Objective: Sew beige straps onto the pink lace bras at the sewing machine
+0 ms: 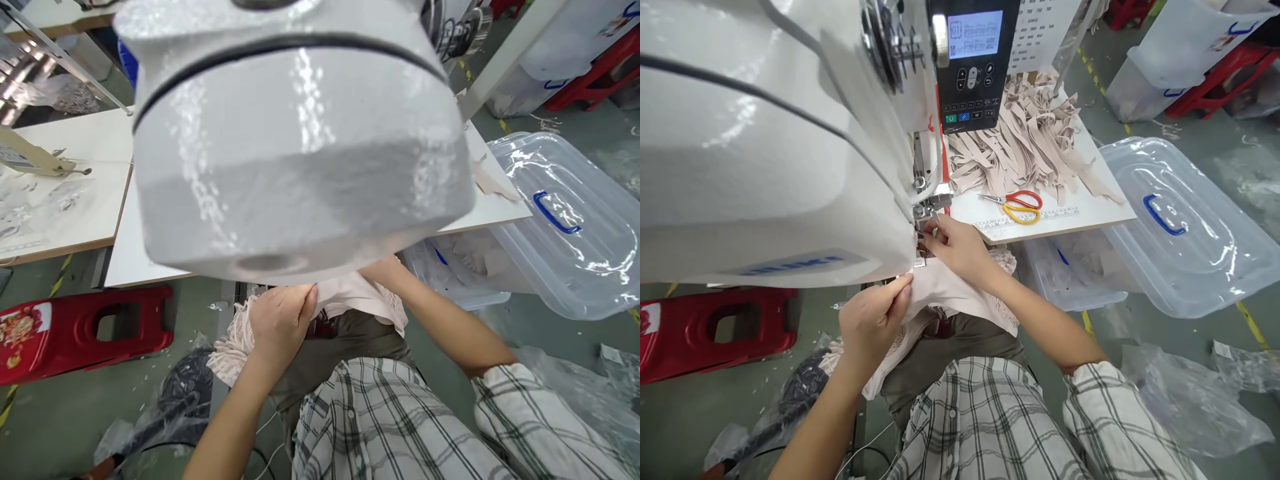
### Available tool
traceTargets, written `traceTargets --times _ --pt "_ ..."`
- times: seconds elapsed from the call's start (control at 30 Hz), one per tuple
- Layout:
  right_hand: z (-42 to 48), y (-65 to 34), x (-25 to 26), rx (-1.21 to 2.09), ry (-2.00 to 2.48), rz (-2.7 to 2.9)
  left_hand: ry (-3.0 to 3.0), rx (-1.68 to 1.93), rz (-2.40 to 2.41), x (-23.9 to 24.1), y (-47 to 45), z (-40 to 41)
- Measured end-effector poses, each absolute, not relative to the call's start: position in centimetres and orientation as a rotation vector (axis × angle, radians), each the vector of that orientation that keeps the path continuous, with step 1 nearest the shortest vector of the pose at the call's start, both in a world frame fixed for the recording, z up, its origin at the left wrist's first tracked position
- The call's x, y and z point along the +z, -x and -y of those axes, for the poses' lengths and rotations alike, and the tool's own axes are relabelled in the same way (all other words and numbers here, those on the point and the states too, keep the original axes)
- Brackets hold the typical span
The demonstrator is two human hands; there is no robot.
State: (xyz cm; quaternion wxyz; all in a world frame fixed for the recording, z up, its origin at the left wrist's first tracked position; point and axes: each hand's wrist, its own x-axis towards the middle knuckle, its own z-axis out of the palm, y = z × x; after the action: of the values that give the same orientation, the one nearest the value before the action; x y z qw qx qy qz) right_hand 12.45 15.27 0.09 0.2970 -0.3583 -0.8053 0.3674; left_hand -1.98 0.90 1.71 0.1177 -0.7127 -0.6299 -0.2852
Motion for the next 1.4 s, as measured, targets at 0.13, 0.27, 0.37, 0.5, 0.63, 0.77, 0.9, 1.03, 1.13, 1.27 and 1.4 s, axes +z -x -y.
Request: traceTargets --times 0.13,0.27,0.37,0.5,0.63,0.77,0.9,1.03,1.13,1.27,1.4 --pt "-15.3 -12.7 0.7 1.072 1.045 2.073 2.099 -0.816 1.805 1.8 1.7 -1.2" --pt "-15.2 -13.1 1.3 1.160 1.059 2.040 2.092 -0.838 1.788 1.9 1.6 -1.3" --pt "-15.1 -13.4 1.6 1.211 1.073 1.996 2.099 -0.856 1.799 1.8 1.6 -1.2" --pt "-15.0 -13.7 1.6 1.215 1.051 1.949 2.078 -0.865 1.861 1.5 1.6 -0.8" --pt "-14.9 -13.7 1.1 1.284 1.026 1.846 2.068 -0.945 1.934 1.4 1.5 -0.6" --pt "-14.1 -13.5 0.1 1.504 0.943 1.589 2.046 -1.010 2.109 1.5 1.4 -0.5" --pt "-11.7 -14.1 -1.1 1.958 0.921 1.149 2.104 -1.082 2.210 2.2 1.8 0.2" --pt "-8.3 -16.1 -1.8 2.024 0.851 1.145 2.276 -1.068 2.205 2.6 1.8 2.0" --pt "-5.9 -17.8 -1.6 1.614 0.701 1.552 2.350 -0.985 2.083 2.1 0.9 3.0" --pt "-3.9 -19.1 -1.1 0.978 0.284 2.005 2.631 -0.832 1.822 0.9 -0.2 3.0" --pt "-3.4 -19.6 -1.4 0.629 0.182 2.125 2.577 -0.822 1.647 0.4 0.1 2.9"
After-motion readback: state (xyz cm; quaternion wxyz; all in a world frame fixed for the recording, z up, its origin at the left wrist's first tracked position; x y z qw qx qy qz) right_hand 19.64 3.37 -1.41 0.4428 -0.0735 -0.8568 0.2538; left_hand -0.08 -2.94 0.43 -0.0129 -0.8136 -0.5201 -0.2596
